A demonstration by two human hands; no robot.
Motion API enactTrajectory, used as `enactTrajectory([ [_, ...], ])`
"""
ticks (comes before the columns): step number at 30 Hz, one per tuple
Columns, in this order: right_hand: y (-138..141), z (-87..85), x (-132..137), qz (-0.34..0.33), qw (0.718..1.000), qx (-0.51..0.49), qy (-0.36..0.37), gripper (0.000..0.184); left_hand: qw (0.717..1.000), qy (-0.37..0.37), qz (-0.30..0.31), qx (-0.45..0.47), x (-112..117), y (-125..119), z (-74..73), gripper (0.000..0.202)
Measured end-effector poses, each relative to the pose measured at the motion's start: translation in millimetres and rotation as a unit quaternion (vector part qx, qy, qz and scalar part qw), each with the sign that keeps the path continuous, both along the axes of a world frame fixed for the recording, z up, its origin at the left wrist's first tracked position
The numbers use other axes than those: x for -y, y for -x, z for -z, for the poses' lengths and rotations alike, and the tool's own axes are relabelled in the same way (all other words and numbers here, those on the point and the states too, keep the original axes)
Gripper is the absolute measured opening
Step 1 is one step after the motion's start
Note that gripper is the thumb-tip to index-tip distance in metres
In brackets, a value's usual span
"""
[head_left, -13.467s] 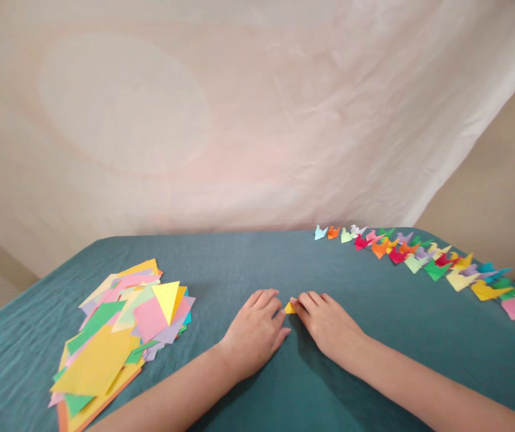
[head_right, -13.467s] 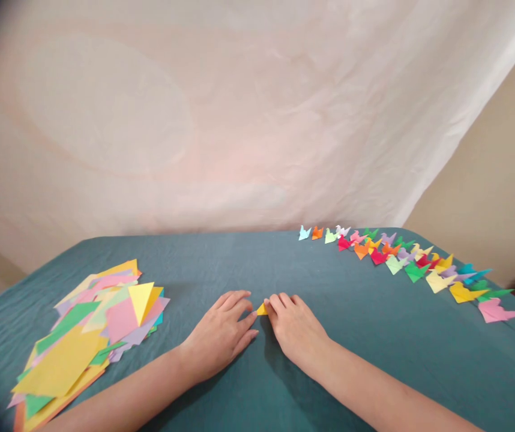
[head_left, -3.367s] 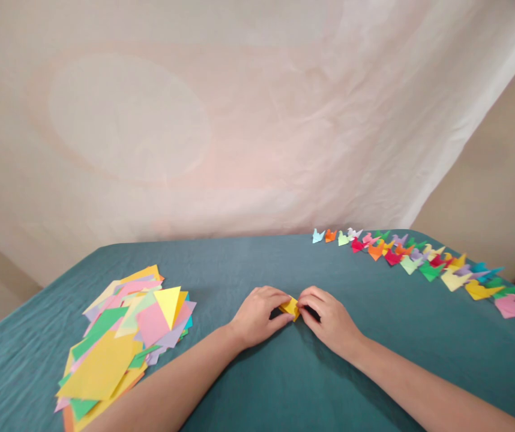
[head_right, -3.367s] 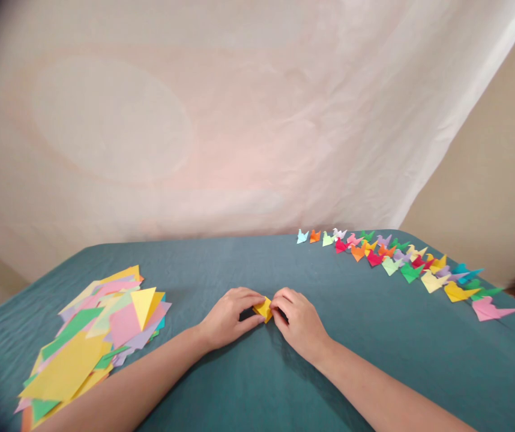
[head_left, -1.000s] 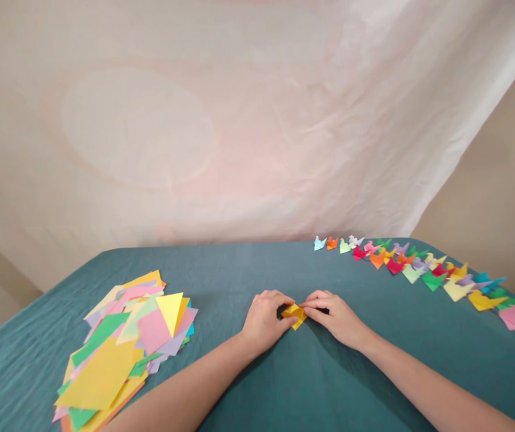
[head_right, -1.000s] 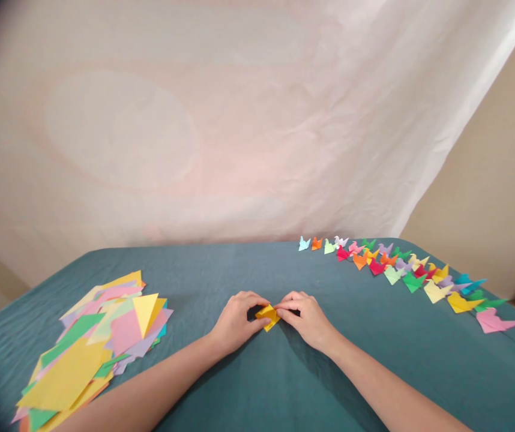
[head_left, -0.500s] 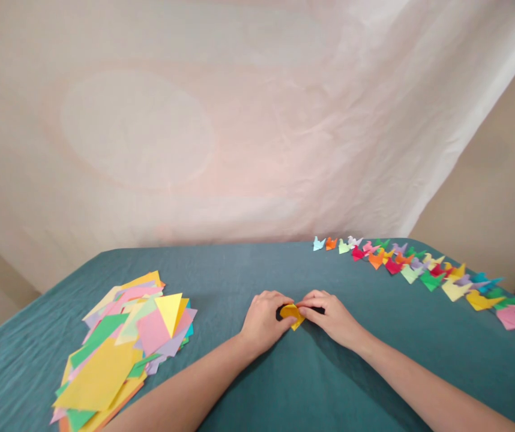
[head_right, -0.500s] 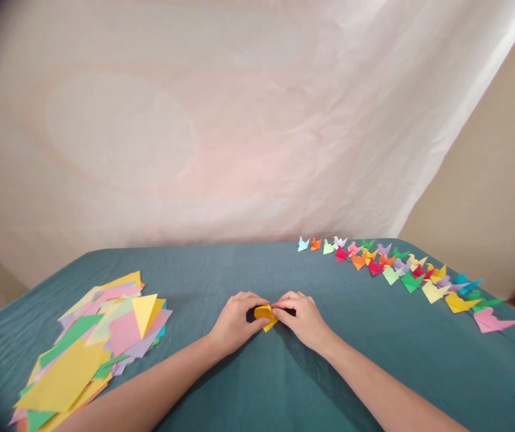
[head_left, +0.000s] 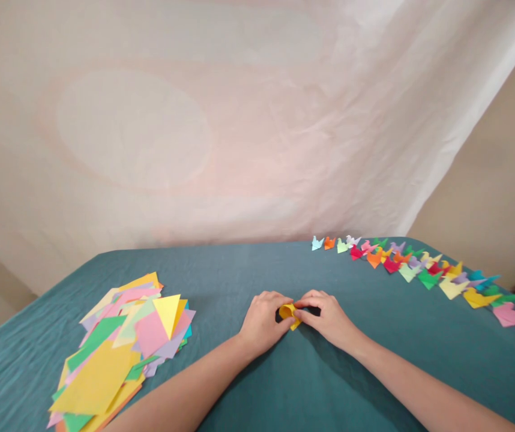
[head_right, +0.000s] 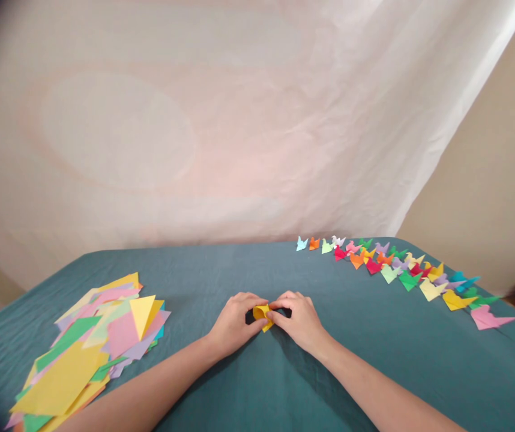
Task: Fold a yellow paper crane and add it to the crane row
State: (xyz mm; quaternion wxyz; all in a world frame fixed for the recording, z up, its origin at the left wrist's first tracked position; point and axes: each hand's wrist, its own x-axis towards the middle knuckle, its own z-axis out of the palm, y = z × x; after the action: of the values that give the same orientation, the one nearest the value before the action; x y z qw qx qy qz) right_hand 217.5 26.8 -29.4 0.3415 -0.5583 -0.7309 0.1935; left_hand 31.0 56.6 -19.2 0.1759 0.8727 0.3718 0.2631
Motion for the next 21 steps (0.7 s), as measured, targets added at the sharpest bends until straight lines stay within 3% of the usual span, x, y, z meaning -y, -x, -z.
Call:
enactTrajectory([
  [21, 5.3, -5.7, 2.4, 0.040, 0.999, 0.018, 0.002, 0.014, 0.998, 0.042, 0.012, 0.037, -4.2, -1.2, -2.9, 0.023],
])
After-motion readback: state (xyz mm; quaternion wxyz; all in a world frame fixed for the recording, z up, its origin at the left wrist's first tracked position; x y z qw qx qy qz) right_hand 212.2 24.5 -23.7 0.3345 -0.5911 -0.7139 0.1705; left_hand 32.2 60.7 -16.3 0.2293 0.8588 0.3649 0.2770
